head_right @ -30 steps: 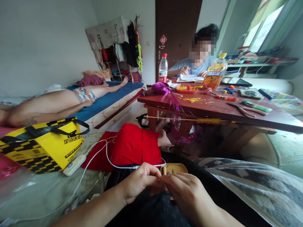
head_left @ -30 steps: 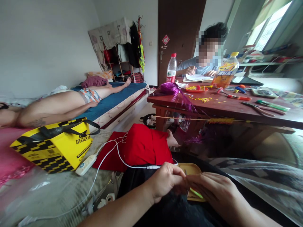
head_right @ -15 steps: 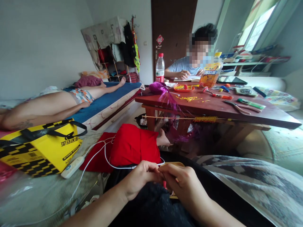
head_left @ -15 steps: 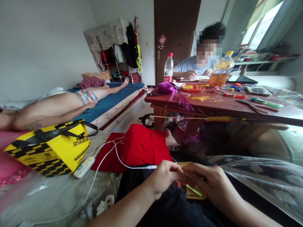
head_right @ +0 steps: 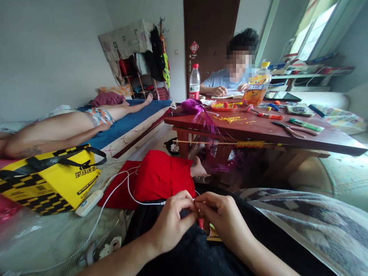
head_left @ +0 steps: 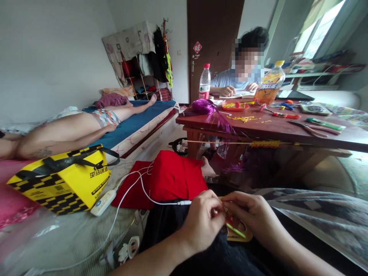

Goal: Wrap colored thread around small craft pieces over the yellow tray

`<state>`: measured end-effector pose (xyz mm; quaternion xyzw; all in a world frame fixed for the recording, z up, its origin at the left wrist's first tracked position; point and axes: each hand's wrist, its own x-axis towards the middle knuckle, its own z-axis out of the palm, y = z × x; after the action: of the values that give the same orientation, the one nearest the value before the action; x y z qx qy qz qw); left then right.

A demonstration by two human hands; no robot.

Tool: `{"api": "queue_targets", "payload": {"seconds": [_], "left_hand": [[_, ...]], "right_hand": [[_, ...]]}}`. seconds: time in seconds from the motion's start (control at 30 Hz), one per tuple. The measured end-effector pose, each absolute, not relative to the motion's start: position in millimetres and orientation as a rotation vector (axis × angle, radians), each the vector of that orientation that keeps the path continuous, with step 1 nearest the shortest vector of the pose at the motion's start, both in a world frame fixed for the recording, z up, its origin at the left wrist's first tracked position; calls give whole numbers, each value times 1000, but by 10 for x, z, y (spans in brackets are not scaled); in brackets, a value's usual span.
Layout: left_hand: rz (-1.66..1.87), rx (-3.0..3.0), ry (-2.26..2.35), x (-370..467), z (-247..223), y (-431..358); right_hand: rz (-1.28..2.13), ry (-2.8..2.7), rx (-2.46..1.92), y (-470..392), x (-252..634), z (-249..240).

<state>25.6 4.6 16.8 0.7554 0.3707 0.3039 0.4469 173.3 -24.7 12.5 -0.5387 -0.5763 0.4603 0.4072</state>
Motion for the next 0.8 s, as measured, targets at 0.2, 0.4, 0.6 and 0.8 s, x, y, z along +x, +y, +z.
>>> {"api": "queue_targets", "payload": {"seconds": [0.2,0.4,0.6,0.8], "left_hand": [[850,2766,595,165,141,4],[734,2751,547,176,200,69],[660,1264,879,332,239,190],[529,862,803,366,164,204]], "right_hand": [[1378,-1308,-1275,-140,1724,101],[1339,-1381,-1332,-76,1721,121],[-44,-2311,-990,-204,1881,244],[-650,-2434,-645,-242,1977,345]]}}
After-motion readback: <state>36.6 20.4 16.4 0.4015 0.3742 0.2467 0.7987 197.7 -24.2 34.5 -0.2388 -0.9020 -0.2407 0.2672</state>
